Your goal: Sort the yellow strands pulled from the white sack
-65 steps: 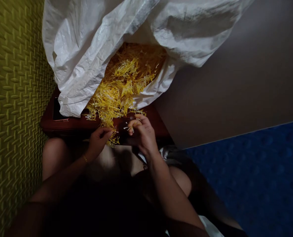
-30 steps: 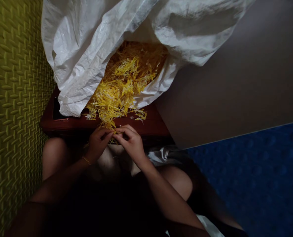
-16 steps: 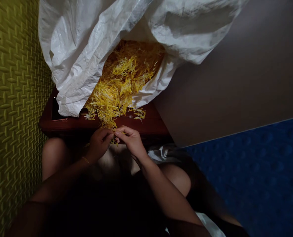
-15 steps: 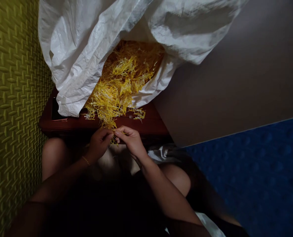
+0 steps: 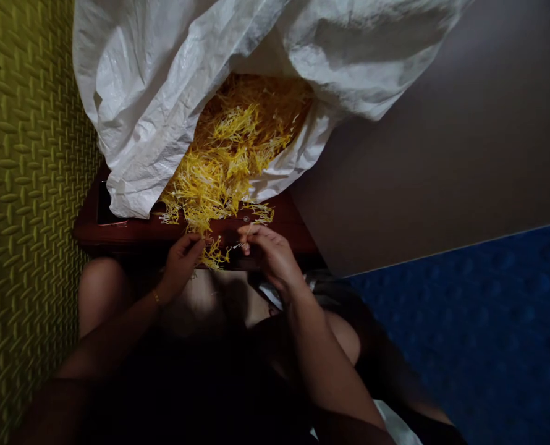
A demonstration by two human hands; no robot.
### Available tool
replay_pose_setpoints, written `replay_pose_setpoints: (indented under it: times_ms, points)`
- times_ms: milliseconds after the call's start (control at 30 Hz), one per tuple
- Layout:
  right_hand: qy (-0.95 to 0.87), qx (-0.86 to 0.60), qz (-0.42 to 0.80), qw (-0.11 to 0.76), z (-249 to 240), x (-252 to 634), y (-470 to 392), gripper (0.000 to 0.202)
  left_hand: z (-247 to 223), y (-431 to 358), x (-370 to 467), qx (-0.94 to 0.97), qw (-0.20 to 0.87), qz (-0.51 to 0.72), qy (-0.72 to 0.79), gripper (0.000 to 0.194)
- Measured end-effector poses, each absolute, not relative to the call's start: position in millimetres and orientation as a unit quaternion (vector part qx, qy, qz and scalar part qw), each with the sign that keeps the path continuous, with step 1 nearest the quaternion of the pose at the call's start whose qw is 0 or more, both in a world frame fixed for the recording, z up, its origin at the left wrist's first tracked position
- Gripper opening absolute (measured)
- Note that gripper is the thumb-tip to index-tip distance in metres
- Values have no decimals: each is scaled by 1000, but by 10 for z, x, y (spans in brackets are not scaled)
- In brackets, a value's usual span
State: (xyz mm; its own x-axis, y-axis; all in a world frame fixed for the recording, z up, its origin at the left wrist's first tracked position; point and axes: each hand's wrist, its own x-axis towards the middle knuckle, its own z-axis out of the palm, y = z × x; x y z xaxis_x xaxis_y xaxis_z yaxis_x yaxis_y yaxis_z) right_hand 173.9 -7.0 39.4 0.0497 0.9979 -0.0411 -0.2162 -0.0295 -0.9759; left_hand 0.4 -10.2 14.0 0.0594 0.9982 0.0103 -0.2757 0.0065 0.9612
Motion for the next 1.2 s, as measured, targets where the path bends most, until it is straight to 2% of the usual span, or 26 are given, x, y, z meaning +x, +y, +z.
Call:
replay_pose_setpoints:
  times_ms: [167, 300, 400, 600, 733, 833, 967, 1200]
  points:
    - [-516, -487, 559, 429, 371, 1643, -152, 28, 136, -85, 3, 449, 578, 546, 408, 19]
    - [-545, -482, 560, 398, 308, 1538, -178, 30, 130, -98, 6, 458, 577, 546, 401, 18]
    - [-529, -471, 580, 403, 254, 1486, -175, 24, 130, -102, 7, 459, 577, 545, 399, 18]
    - [-460, -464, 595, 468, 260, 1523, -169, 20, 66, -33, -23, 451, 550, 564, 419, 20]
    - [-426, -457, 599, 501, 296, 1541, -181, 19, 62, -76, -73, 482, 427, 596, 480, 23]
    - [-411, -445, 599, 524, 301, 1531, -207, 17, 104, -213, -69, 552, 356, 573, 490, 20]
    - [-423, -434, 601, 521, 265, 1491, -267, 15, 100, -338, 19, 595, 418, 523, 445, 14]
    - [-486, -472, 559, 478, 133, 1427, -301, 22, -22, -206, 78, 468, 547, 529, 450, 19]
